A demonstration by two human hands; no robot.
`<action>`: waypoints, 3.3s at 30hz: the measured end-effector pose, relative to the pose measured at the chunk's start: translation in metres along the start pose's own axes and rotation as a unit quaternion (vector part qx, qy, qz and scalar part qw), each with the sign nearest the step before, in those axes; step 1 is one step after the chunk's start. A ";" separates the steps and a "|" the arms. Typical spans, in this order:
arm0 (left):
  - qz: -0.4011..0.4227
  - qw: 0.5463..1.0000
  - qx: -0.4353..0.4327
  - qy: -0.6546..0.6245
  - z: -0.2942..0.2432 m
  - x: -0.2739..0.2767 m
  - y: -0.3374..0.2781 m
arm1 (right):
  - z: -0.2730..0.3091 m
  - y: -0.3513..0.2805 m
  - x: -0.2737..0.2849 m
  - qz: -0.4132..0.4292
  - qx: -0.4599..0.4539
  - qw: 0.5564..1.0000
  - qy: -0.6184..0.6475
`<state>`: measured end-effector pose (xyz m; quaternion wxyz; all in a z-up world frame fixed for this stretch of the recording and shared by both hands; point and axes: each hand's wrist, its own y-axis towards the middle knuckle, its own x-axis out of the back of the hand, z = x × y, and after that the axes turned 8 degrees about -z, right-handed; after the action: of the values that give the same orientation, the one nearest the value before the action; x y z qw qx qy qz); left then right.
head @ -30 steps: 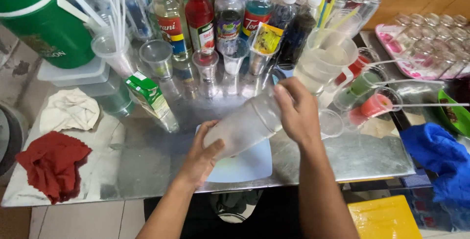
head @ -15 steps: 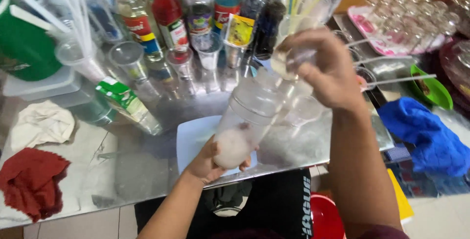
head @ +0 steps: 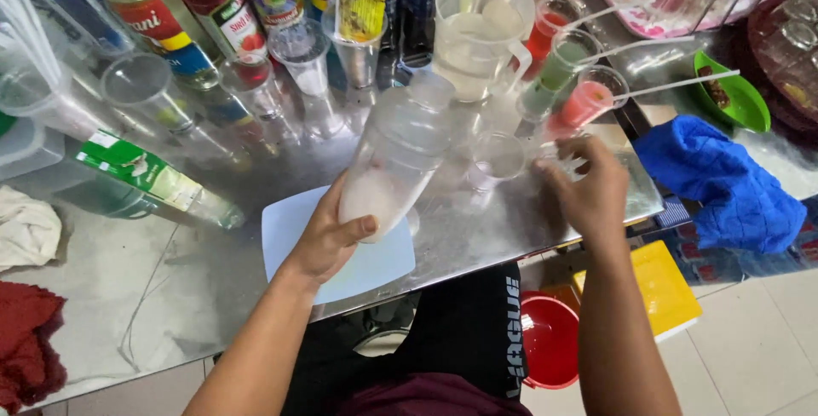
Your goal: The person prepares a beverage by pouring liquids from bottles and a carton into a plastic shaker, adding ice from a cooler, and shaking the mixture. They then open the shaker and place two green fruits on a cutting board.
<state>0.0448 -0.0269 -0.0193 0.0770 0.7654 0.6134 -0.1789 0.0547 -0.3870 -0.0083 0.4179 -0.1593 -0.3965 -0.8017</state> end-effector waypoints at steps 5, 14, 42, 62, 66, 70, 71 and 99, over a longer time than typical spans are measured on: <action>0.052 0.998 -0.034 -0.030 0.012 -0.011 -0.001 | 0.002 -0.024 -0.005 0.061 -0.009 0.997 -0.056; 0.045 0.986 -0.128 0.098 0.016 -0.037 0.002 | 0.042 -0.013 0.026 -0.056 0.062 0.973 0.214; 0.418 0.905 -0.047 -0.058 -0.043 0.003 -0.010 | 0.189 0.014 -0.023 0.354 0.031 0.593 0.723; -0.194 0.909 -0.226 0.290 -0.039 0.090 0.057 | 0.147 -0.099 -0.093 0.301 0.284 0.910 0.036; -0.199 0.907 -0.230 0.289 -0.031 0.094 0.062 | 0.160 -0.068 -0.078 0.290 0.269 0.915 0.078; -0.187 0.922 -0.216 0.262 -0.026 0.096 0.062 | 0.168 -0.007 -0.067 0.222 0.285 0.929 0.078; -0.177 0.925 -0.233 0.243 -0.025 0.095 0.063 | 0.171 0.013 -0.062 0.189 0.312 0.929 0.054; -0.401 0.792 -0.370 0.275 -0.019 0.110 0.069 | 0.248 0.123 -0.149 0.257 0.354 0.891 -0.119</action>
<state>0.1351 0.0635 -0.0493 0.1033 0.3807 0.8799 0.2650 0.2231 -0.1568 0.1235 0.5875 -0.1909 -0.6461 -0.4482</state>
